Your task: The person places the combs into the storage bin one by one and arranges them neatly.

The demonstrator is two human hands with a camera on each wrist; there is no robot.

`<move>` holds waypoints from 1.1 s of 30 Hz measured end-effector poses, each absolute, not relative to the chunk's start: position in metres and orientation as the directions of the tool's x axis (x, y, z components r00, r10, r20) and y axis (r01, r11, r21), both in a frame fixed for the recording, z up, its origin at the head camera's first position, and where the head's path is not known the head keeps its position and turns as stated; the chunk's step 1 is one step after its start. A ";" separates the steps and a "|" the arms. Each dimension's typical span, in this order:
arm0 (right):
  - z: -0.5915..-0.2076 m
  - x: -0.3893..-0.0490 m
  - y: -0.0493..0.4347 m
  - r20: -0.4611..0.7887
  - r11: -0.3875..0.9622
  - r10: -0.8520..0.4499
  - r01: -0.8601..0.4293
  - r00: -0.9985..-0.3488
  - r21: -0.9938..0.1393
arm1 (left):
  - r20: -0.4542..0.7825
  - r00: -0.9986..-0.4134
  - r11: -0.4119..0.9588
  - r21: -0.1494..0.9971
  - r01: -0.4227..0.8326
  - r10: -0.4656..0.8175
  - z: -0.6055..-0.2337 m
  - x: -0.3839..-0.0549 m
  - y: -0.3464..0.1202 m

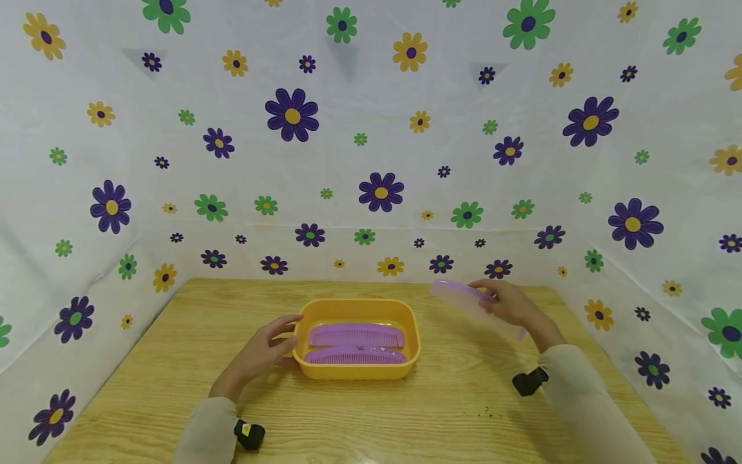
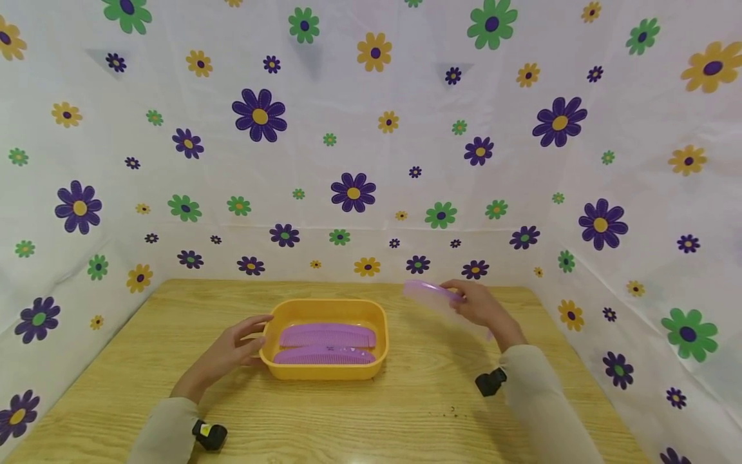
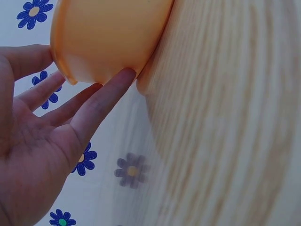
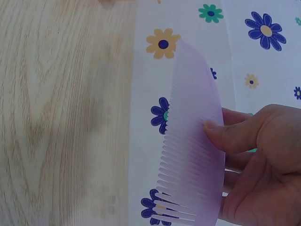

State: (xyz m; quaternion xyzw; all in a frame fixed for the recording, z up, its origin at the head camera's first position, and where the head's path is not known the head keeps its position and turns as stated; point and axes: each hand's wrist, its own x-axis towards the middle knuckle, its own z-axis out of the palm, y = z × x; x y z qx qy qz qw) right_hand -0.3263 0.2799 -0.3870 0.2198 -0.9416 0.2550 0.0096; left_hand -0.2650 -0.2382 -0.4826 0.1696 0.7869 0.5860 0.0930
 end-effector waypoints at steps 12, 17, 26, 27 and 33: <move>-0.379 -0.326 0.258 0.152 0.732 -0.465 -0.476 -0.872 -0.488 | 0.053 -0.924 0.247 0.956 0.156 0.378 -0.481 -0.265 -0.238; -0.378 -0.325 0.249 0.134 0.730 -0.458 -0.458 -0.879 -0.508 | 0.053 -0.923 0.251 0.955 0.159 0.381 -0.482 -0.265 -0.238; -0.380 -0.325 0.236 0.110 0.726 -0.464 -0.449 -0.879 -0.522 | 0.047 -0.929 0.272 0.950 0.155 0.366 -0.481 -0.264 -0.238; -0.380 -0.324 0.235 0.109 0.723 -0.468 -0.451 -0.877 -0.523 | 0.046 -0.929 0.271 0.950 0.154 0.367 -0.481 -0.264 -0.238; -0.377 -0.319 0.228 0.102 0.718 -0.483 -0.460 -0.870 -0.523 | 0.049 -0.928 0.267 0.951 0.157 0.371 -0.481 -0.264 -0.238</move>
